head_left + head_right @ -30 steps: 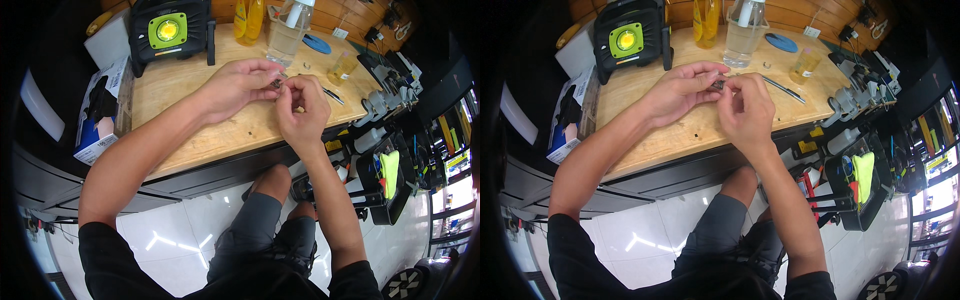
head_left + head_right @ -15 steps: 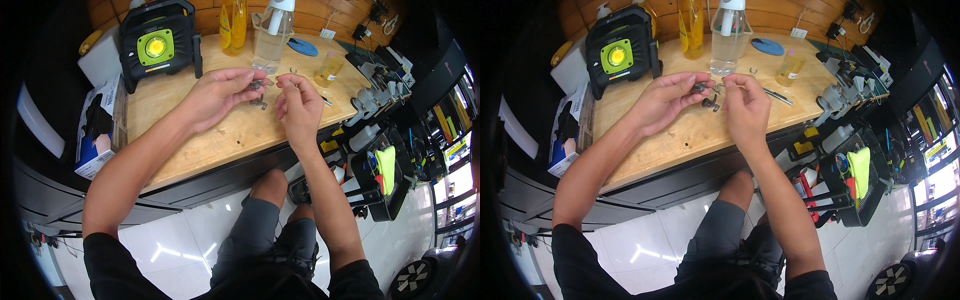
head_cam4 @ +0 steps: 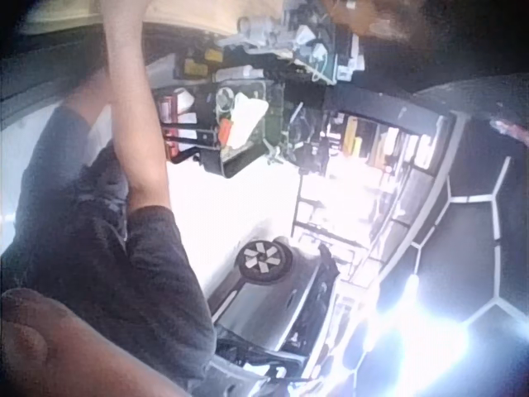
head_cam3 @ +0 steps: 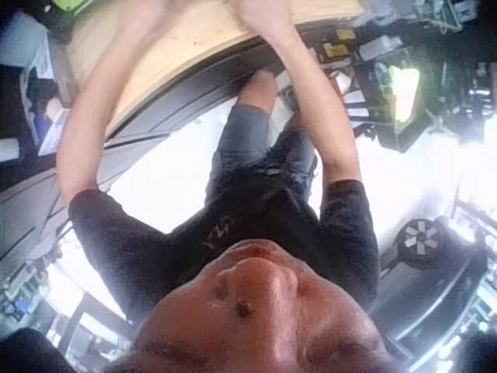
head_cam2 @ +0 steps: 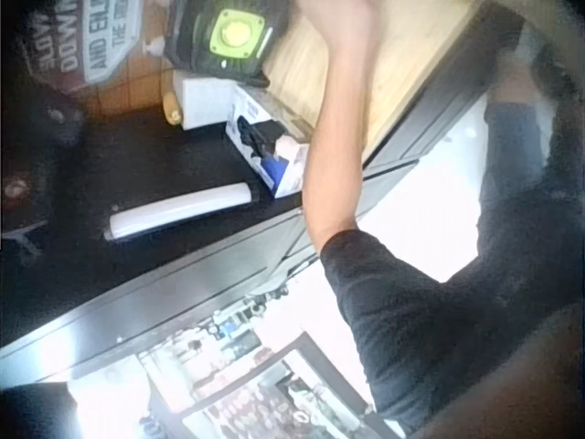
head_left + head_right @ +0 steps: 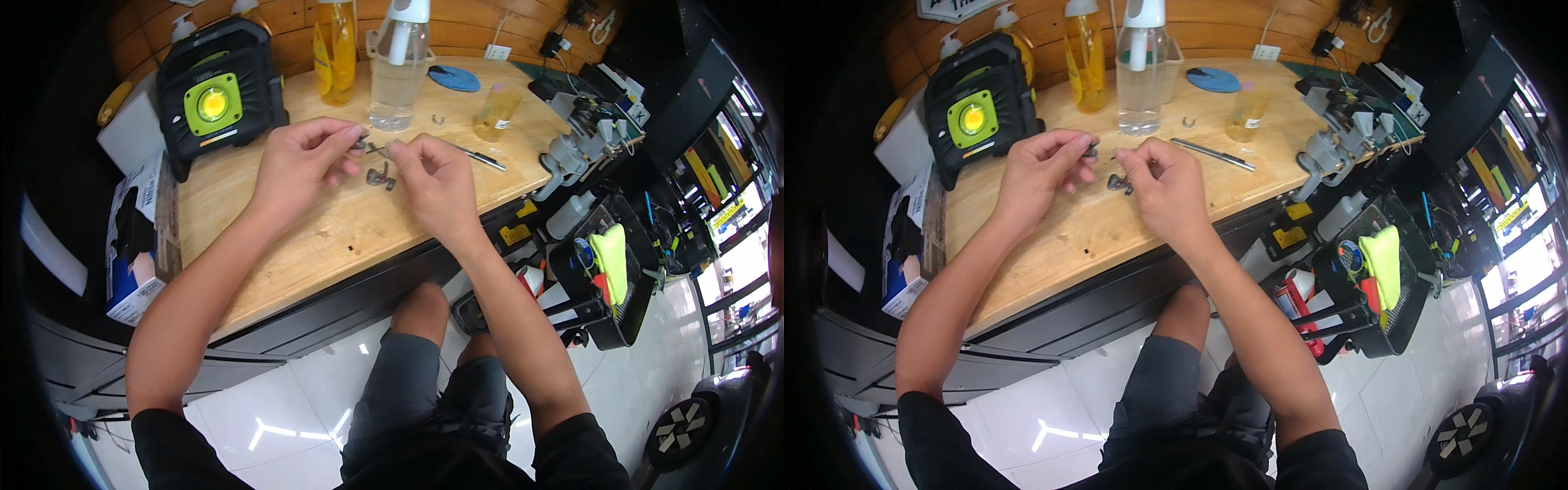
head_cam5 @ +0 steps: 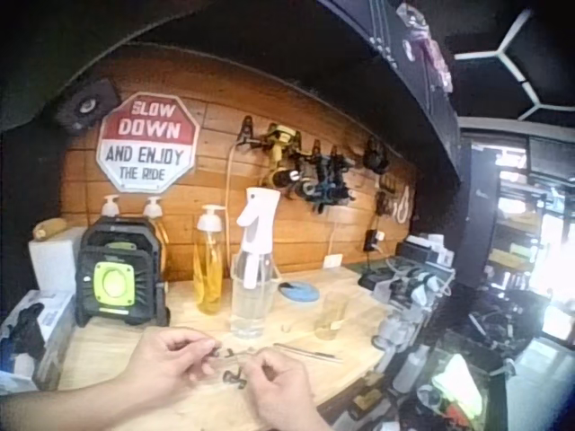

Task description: The person assembles small metal components on a wooden workbench. They pick up individual pieces, fit them together by hand, and use a metal tool to adjust or secure the connections. The process involves handling multiple small parts and tools in a repetitive sequence.

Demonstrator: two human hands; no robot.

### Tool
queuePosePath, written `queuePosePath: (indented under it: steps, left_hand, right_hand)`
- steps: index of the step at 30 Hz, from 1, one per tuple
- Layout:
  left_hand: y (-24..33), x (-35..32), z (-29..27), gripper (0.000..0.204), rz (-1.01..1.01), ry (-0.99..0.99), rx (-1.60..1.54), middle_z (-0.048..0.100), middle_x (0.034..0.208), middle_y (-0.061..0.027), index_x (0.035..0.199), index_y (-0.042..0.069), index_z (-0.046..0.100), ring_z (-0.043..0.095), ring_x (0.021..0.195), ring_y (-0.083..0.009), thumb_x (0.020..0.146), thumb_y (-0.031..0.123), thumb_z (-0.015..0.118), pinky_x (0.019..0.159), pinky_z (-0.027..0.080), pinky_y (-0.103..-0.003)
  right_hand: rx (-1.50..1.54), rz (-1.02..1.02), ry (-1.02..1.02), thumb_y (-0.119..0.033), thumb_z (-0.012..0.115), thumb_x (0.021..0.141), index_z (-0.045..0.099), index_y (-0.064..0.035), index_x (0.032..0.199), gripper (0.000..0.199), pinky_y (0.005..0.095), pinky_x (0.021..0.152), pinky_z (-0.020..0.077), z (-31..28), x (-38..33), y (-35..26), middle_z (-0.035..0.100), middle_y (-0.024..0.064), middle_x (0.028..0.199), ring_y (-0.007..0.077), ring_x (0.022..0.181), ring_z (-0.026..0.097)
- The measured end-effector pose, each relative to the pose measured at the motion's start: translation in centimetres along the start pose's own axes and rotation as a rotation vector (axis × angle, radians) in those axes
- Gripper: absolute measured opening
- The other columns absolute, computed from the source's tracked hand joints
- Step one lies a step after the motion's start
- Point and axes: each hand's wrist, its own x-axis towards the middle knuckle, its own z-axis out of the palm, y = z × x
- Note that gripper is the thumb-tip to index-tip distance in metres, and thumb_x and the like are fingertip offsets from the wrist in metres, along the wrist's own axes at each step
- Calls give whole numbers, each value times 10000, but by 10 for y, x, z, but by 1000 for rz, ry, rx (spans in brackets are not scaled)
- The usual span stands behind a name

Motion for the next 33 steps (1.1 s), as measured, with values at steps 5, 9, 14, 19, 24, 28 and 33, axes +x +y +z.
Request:
queuePosePath:
  steps: [5, 9, 14, 19, 24, 28, 33]
  left_hand:
    - [-5, 2, 1, 265, 20, 24, 123, 716, 913, -50, 1179, -6, 718, 642, 763, -74, 1027, 198, 644, 595, 487, -213]
    - [-15, 2, -4, 227, 81, -45, 106, 710, 923, -56, 1165, -30, 708, 646, 772, -81, 1027, 125, 618, 632, 519, -233]
    - [8, -6, 4, 173, 18, -125, 163, 701, 912, -52, 1115, -42, 710, 639, 778, -83, 991, 54, 636, 640, 516, -237]
    - [11, -14, 0, 119, 81, -218, 430, 697, 852, -30, 1014, -36, 733, 624, 749, -65, 948, 57, 701, 615, 465, -213]
    - [3, -14, -3, 142, -2, -274, 379, 710, 820, -26, 1003, -45, 750, 618, 752, -47, 930, 76, 734, 648, 479, -210]
    - [-11, -12, -6, 165, 32, -310, 362, 733, 859, -43, 1038, -46, 752, 630, 771, -53, 931, 78, 736, 692, 503, -212]
    - [-13, -8, -7, 146, 52, -335, 415, 720, 855, -24, 1004, -41, 750, 608, 761, -35, 923, 81, 748, 680, 482, -206]
  right_hand:
    - [155, 90, -83, -87, 700, 957, 618, -9, 992, 118, 199, 587, 433, -20, 1, -6, 623, -26, 785, 14, 690, 556]
    - [-428, -220, 54, -74, 693, 916, 633, 34, 1170, 282, 332, 744, 525, -54, 9, -4, 689, 125, 944, 220, 859, 661]
    - [-1203, -232, -37, -109, 671, 896, 705, 22, 1104, 248, 475, 878, 521, -109, 9, -7, 688, 241, 1026, 408, 1042, 630]
    - [-1171, -119, -116, -78, 665, 879, 709, 25, 960, 138, 505, 825, 524, -103, 6, -13, 691, 238, 926, 423, 919, 659]
    - [-519, 113, -123, 36, 563, 957, 588, 13, 1119, 165, 318, 725, 518, -103, -1, -22, 684, 116, 861, 195, 767, 655]
    - [-382, 115, -152, 5, 561, 993, 602, 23, 1183, 195, 245, 671, 488, -90, -29, -51, 650, 51, 825, 82, 726, 599]
    - [-691, 85, -183, -42, 636, 973, 676, 28, 982, 81, 282, 584, 473, -88, -59, -62, 633, 76, 716, 124, 582, 573]
